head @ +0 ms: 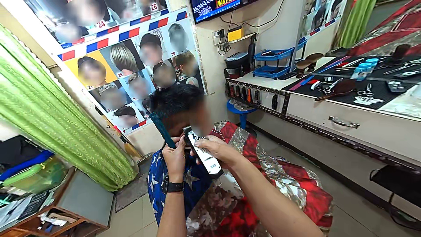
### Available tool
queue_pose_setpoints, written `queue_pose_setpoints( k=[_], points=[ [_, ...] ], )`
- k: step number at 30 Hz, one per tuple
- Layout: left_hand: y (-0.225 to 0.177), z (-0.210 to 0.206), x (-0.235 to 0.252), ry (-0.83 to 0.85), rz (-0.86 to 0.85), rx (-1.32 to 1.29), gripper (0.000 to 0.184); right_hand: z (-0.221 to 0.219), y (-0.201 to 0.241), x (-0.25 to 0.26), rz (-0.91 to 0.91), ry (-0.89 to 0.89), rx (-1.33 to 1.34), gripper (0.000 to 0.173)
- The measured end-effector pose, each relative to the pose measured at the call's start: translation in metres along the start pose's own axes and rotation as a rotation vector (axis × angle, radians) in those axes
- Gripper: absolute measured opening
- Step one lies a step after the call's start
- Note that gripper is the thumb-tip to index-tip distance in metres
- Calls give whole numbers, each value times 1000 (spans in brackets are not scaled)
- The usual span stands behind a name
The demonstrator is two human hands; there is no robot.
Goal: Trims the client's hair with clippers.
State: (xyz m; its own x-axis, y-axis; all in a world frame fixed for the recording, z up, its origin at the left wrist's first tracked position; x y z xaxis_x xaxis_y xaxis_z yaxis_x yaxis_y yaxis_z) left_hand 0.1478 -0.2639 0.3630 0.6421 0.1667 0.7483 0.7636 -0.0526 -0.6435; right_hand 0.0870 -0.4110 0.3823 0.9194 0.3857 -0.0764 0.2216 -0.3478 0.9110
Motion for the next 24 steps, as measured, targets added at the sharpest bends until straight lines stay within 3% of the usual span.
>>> queue_pose_setpoints(
  k=[24],
  points=[
    [5, -2, -2, -8, 49, -74, 9, -2, 4, 13, 26, 1, 43, 20]
  ],
)
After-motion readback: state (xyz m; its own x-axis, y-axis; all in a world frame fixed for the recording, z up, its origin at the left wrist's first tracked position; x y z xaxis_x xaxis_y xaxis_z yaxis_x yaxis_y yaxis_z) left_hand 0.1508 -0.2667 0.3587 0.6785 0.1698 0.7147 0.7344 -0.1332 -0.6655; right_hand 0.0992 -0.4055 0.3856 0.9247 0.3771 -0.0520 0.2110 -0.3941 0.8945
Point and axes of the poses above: each hand's wrist, its own x-axis towards the middle knuckle, its own z-axis out of the back of the hand, y = z × x, the point moved 4 cm from there along x, towards the middle knuckle, and after that the axes turned 14 degrees about -z, right-handed, at the moved point
